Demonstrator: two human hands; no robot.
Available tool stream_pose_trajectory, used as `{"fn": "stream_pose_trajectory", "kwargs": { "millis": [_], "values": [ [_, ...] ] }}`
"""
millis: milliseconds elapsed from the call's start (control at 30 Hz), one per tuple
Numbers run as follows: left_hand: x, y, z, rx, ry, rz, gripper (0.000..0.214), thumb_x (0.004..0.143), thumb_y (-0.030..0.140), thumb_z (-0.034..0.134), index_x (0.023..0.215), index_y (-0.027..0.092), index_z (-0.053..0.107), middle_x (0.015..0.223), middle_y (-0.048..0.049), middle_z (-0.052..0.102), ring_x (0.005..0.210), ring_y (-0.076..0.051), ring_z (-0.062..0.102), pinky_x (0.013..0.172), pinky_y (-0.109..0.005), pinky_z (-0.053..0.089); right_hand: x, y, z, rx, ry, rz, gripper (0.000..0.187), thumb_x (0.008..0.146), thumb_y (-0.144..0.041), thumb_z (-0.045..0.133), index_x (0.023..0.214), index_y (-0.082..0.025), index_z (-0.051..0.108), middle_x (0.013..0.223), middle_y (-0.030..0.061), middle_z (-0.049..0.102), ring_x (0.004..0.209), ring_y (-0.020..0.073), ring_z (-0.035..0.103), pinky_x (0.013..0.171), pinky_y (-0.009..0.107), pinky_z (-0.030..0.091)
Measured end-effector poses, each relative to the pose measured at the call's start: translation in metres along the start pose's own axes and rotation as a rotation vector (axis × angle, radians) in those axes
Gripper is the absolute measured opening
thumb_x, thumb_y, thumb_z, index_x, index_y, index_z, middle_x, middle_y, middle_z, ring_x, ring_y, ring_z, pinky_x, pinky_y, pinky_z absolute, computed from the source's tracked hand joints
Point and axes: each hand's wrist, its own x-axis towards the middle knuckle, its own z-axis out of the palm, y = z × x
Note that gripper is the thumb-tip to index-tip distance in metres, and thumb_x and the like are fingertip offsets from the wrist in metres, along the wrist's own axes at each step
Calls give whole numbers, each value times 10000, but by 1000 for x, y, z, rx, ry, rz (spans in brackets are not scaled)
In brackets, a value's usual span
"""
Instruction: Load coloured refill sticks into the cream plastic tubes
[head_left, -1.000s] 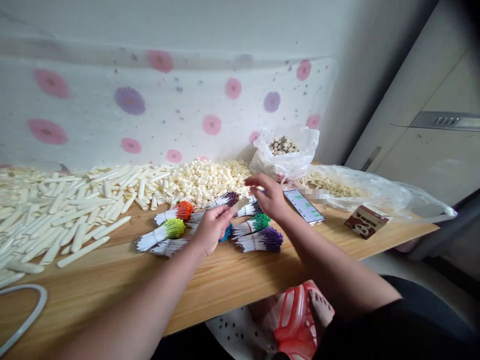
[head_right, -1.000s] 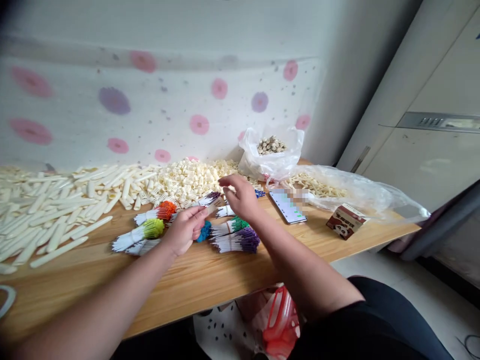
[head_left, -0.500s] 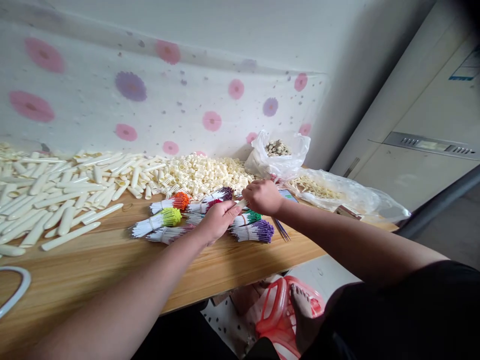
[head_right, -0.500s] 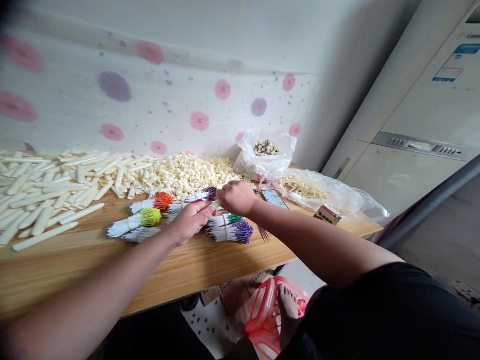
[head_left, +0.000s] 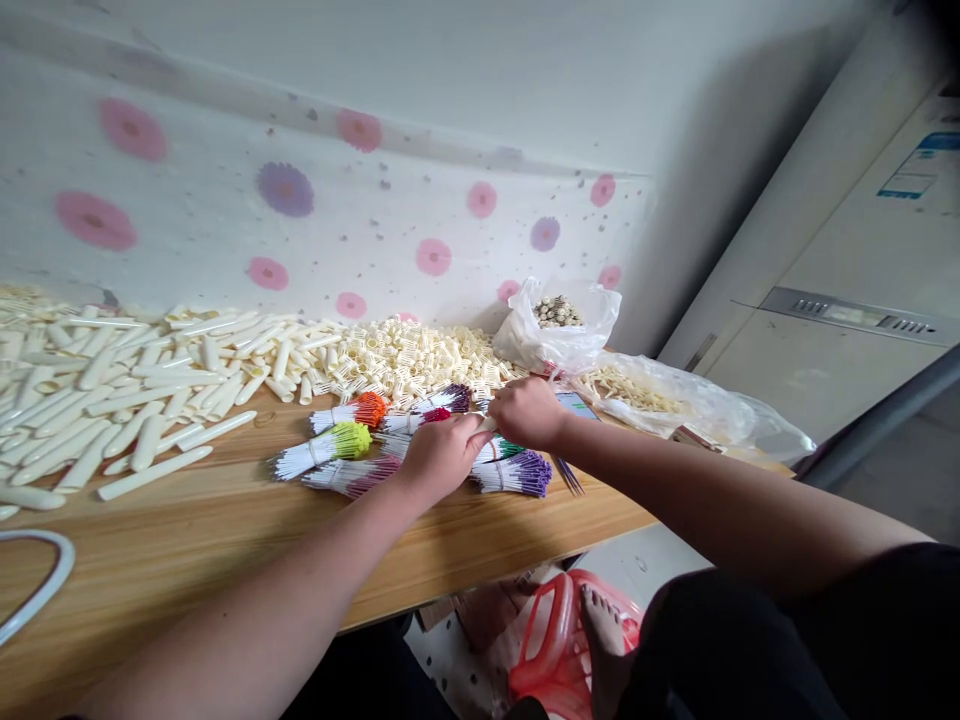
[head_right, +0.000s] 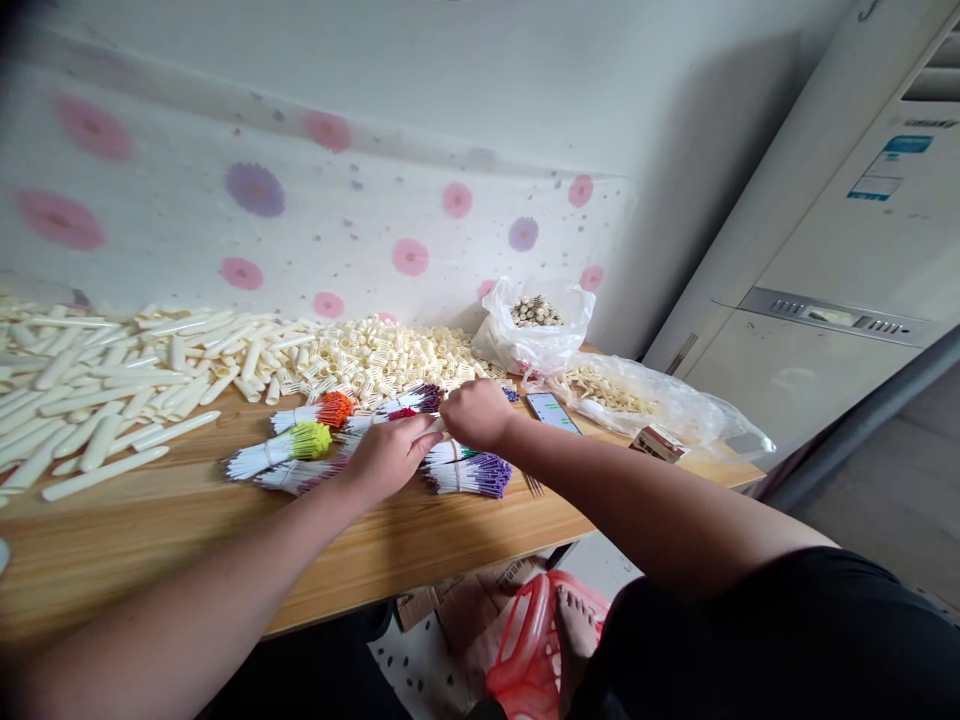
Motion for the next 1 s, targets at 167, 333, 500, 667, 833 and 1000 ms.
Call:
{"fn": "stream_pose_trajectory", "kwargs": {
  "millis": [167, 333, 500, 667, 833, 1000],
  "values": [
    [-2, 0, 1, 120, -28, 68, 297, 910, 368, 434, 830, 166, 637, 772, -97, 698, 684, -220, 633, 573, -275, 365, -4, -5, 4, 39, -94, 43, 228, 805, -245, 505, 811, -144, 709, 814, 126, 712, 728, 238, 663, 587, 287, 424],
    [-2, -1, 7, 114, -92, 75, 267, 894, 359, 453, 884, 161, 632, 812, -111, 687, 720, -231, 627, 595, -282, 383, -9, -7, 12, 52, -126, 69, 211, 798, -287, 530, 784, -166, 702, 798, 107, 709, 698, 232, 650, 573, 288, 421],
    [5, -6, 12, -365, -121, -167, 366, 916, 404, 376, 807, 147, 613, 697, -62, 651, 646, -188, 590, 583, -269, 395, -7, -7, 9, -3, -11, 50, 337, 923, -207, 319, 1016, -160, 639, 1040, 147, 656, 947, 270, 592, 684, 338, 421],
    [5, -7, 15, -498, -179, -174, 379, 909, 420, 384, 798, 150, 627, 739, -72, 675, 668, -186, 603, 608, -274, 419, 5, -10, 15, -8, -86, 13, 242, 845, -171, 441, 857, -161, 682, 865, 129, 696, 787, 259, 635, 600, 316, 414],
    [1, -4, 13, -106, -120, -183, 348, 899, 430, 419, 863, 164, 641, 804, -119, 680, 748, -242, 637, 665, -318, 428, 13, -8, 13, 1, -189, 7, 216, 774, -324, 573, 701, -161, 695, 668, 111, 684, 586, 221, 618, 500, 270, 372],
    [5, -6, 8, -486, -99, -137, 442, 938, 450, 305, 812, 157, 612, 696, -48, 654, 653, -177, 605, 594, -261, 413, 7, -1, 3, -41, 25, -29, 312, 890, -179, 368, 884, -136, 677, 898, 155, 680, 847, 254, 602, 612, 314, 378]
  ]
}}
